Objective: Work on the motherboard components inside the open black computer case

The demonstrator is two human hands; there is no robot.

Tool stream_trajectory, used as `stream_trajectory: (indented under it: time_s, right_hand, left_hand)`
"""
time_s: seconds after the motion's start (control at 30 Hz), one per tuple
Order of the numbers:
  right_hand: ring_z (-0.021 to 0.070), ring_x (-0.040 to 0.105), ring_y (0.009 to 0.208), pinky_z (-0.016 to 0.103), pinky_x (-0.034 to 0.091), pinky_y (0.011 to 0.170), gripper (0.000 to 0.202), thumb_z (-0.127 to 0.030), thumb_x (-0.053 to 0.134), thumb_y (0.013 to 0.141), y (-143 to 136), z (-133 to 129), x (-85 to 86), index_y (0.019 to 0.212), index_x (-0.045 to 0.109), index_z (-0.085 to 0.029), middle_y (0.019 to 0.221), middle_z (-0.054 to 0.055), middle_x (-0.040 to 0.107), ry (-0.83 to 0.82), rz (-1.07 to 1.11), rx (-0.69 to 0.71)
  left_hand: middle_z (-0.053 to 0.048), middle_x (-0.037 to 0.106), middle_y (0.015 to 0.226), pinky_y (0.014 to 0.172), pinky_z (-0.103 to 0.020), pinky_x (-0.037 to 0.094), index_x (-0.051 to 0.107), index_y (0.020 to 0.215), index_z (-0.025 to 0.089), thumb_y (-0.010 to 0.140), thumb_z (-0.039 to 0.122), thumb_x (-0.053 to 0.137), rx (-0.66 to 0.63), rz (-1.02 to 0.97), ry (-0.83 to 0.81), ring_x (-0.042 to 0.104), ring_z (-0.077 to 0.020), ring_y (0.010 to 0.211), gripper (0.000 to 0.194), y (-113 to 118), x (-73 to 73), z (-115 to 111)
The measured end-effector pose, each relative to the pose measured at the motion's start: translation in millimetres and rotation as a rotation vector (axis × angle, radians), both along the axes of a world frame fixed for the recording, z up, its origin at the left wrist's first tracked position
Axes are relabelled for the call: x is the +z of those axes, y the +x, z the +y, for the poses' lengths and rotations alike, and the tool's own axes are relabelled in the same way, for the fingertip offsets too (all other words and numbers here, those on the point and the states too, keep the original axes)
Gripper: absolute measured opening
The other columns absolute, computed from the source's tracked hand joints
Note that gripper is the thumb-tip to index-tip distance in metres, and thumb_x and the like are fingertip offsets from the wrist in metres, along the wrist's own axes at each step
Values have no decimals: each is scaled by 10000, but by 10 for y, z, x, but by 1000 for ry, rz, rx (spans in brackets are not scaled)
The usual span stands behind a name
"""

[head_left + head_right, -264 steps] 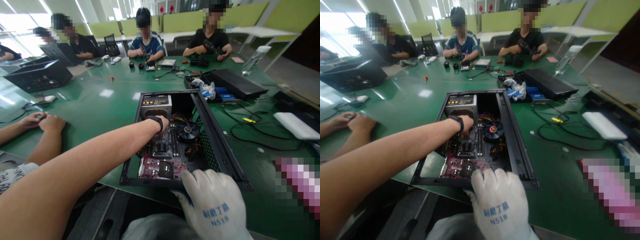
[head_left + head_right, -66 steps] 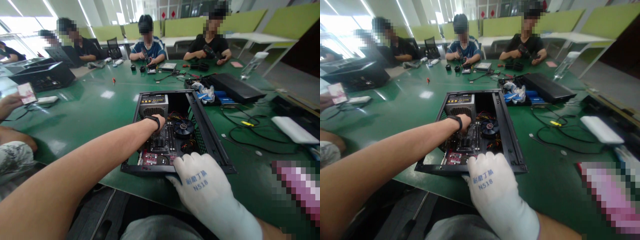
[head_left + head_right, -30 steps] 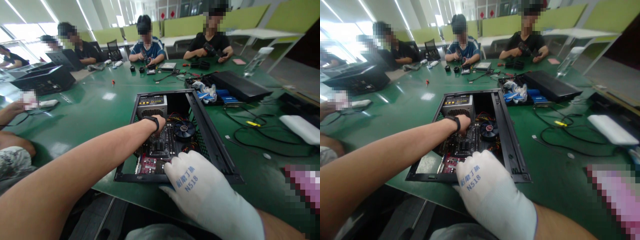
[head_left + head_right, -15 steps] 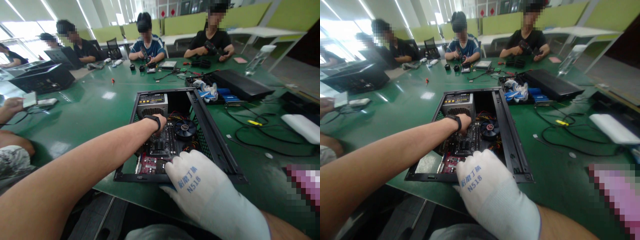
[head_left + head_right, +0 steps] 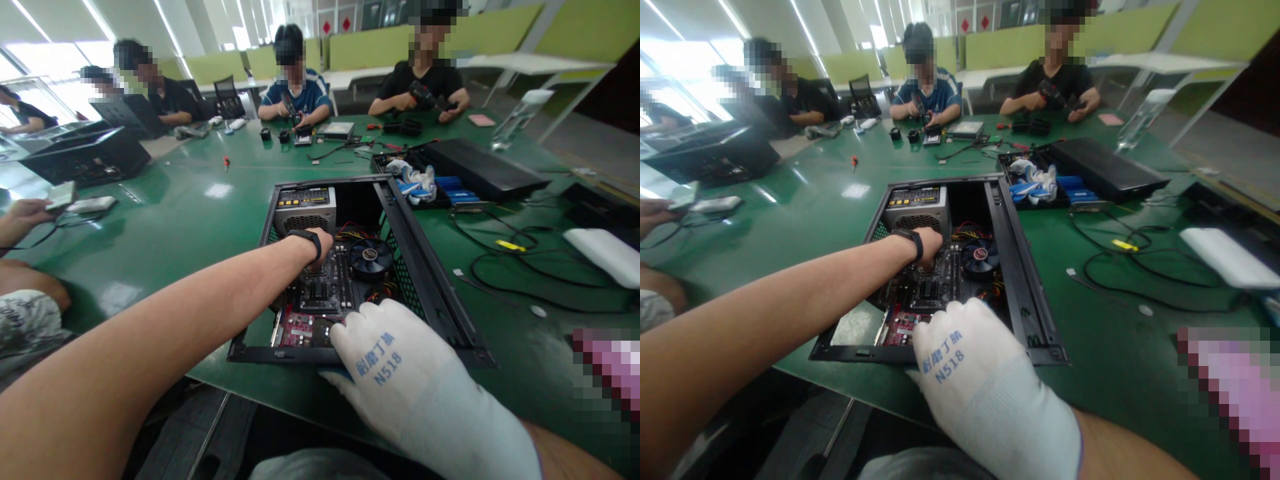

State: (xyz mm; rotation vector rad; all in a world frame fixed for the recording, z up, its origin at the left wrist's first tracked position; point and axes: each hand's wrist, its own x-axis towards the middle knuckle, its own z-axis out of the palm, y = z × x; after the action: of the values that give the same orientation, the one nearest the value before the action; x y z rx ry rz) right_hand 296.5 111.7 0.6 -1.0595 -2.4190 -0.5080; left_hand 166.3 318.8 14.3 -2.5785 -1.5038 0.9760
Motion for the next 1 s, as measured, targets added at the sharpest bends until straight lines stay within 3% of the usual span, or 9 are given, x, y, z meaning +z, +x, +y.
stream_trajectory:
  time_s: [0.4,0.57,0.8,1.0]
  right_hand:
    - [283,643,920,464,370,975,326,-421,612,850,-5,-6,53,1062,667,-180,998,79,716,-18,-3,-11]
    - [279,643,920,465,366,985,329,-423,619,848,-9,5,51,1069,659,-183,1003,79,710,-25,-5,-2]
    - [263,630,838,438,398,927,309,-452,666,796,-37,37,92,988,665,-209,893,51,701,-94,-2,-14]
    - [272,633,879,449,360,974,315,-443,617,840,-23,12,83,1037,662,-201,957,64,710,-53,1,-19]
  left_hand:
    - [-173,722,1107,883,-303,539,744,1086,115,525,295,879,11,-18,-7,678,-296,1026,604,1,5,-7]
    - [-199,717,1102,860,-294,546,736,1081,62,510,306,890,7,-21,-18,678,-304,1017,639,-6,-13,11]
    - [-197,720,1096,888,-304,533,745,1081,84,461,301,906,15,-50,-16,675,-316,1025,675,-15,-47,27]
    - [-194,722,1092,851,-313,549,742,1095,90,477,291,898,13,-54,-10,684,-318,1000,668,-21,-49,29]
